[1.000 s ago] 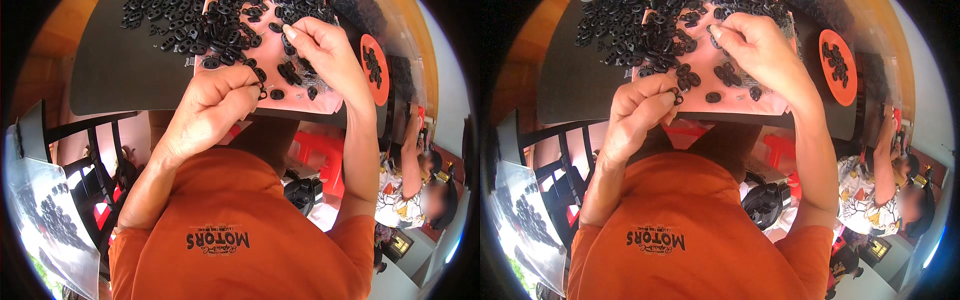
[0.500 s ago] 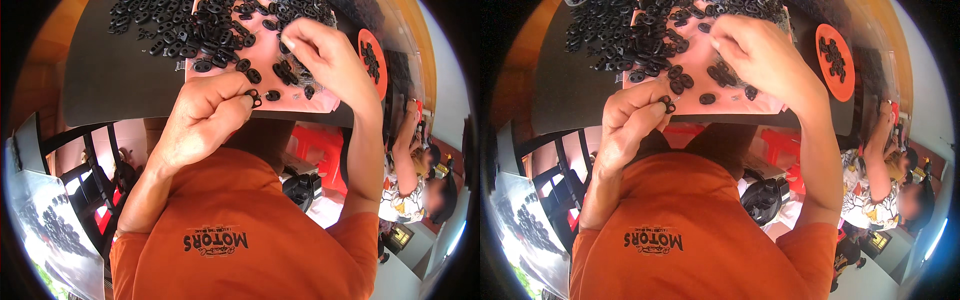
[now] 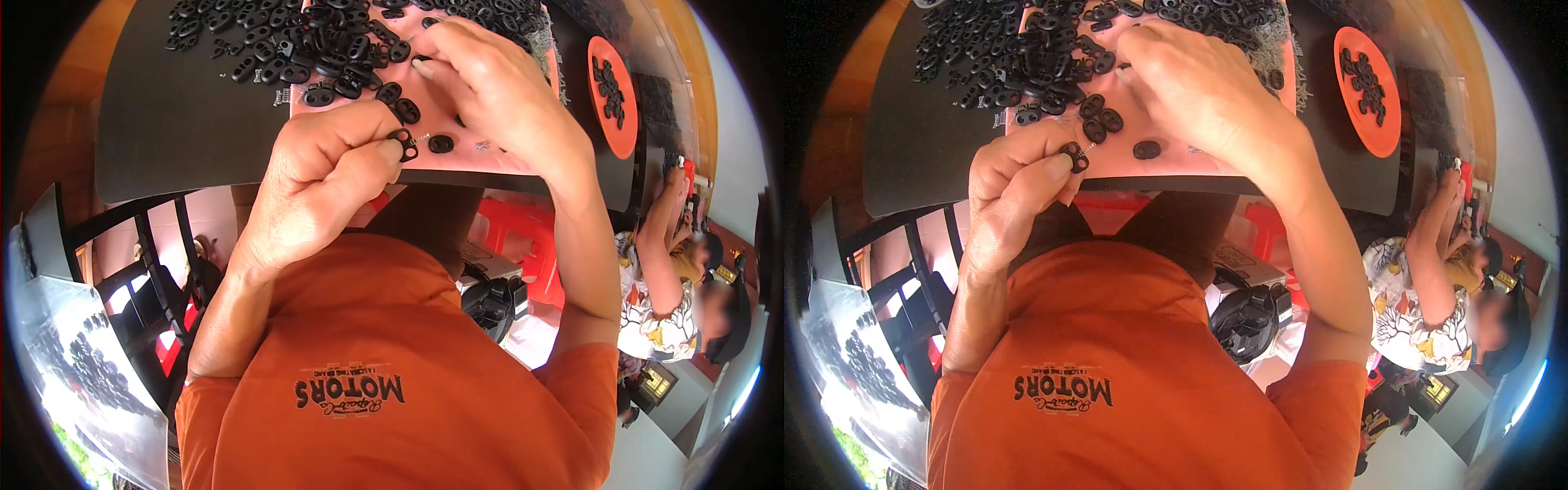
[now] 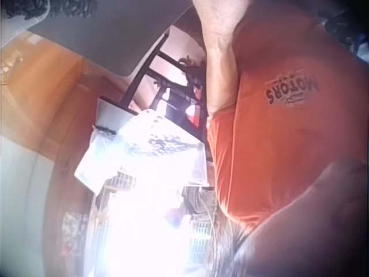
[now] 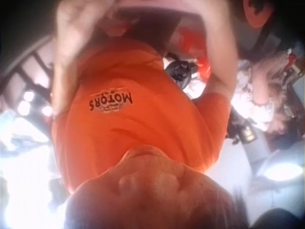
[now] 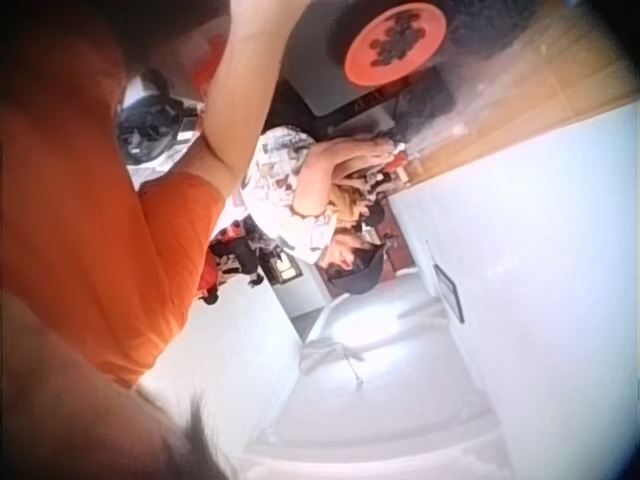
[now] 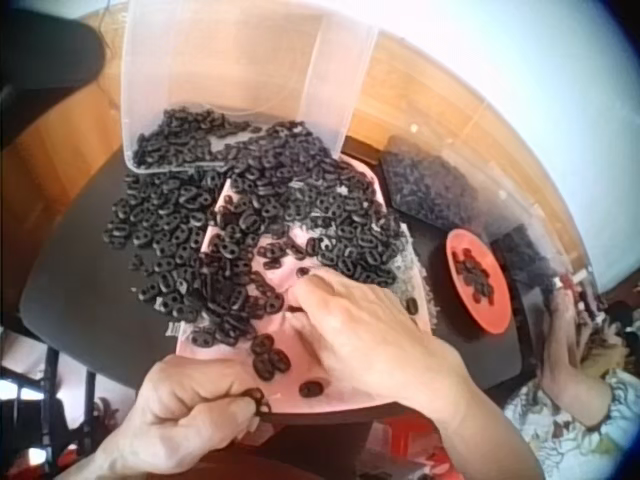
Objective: The person sits at a table and repeatedly picks up small black plastic rings and metal screws. They insert the screws into the rings and place the assembled units onto a pink mat. The person continues this repetitive assembly process throughout the clip.
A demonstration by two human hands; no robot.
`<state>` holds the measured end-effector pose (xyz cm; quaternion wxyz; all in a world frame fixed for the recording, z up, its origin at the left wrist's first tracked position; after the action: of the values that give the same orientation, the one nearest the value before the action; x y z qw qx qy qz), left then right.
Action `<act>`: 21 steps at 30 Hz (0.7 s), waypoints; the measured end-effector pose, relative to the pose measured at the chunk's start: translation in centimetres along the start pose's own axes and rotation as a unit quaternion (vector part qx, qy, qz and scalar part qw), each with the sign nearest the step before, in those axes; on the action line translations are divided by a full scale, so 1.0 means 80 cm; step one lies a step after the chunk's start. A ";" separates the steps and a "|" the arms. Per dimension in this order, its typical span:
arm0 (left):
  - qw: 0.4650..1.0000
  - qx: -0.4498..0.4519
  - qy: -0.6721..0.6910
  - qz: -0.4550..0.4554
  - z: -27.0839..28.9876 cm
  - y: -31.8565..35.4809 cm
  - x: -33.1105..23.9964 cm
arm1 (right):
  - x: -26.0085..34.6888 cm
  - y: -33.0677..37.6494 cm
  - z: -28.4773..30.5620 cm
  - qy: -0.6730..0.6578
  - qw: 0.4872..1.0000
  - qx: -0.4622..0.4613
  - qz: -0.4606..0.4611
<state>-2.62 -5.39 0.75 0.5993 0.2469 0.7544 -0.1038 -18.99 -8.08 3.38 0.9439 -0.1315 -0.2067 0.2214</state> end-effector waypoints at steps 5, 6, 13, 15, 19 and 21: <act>0.999 -0.006 -0.006 -0.039 -0.001 0.000 -0.004 | -0.010 0.006 0.016 -0.017 0.999 0.018 -0.030; 0.999 -0.004 -0.007 -0.040 -0.001 0.000 -0.004 | -0.012 0.008 0.018 0.004 0.999 0.028 -0.042; 0.999 0.003 -0.014 -0.049 -0.001 0.000 -0.001 | -0.004 0.001 0.007 -0.023 0.999 0.011 -0.033; 0.998 -0.001 -0.018 -0.056 -0.001 -0.001 -0.001 | -0.003 -0.002 0.000 -0.016 0.999 0.031 -0.041; 0.999 -0.003 -0.012 -0.053 0.000 0.000 0.002 | -0.003 -0.009 -0.002 -0.014 0.997 0.056 -0.045; 0.998 -0.006 -0.005 -0.059 0.000 -0.001 0.003 | 0.011 -0.012 0.004 0.012 0.997 0.070 -0.008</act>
<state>-2.66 -5.38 0.51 0.5975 0.1979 0.7650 -0.1361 -18.06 -8.48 4.26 0.9549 -0.0662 -0.1808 0.2261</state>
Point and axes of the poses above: each hand's wrist, its own y-axis away from the middle knuckle, its own z-axis out of the back of the hand, x = y × z, the point moved 5 cm from there along -y, towards the middle knuckle, and after that the axes turned 9 degrees about -x, right-handed, at the moved point
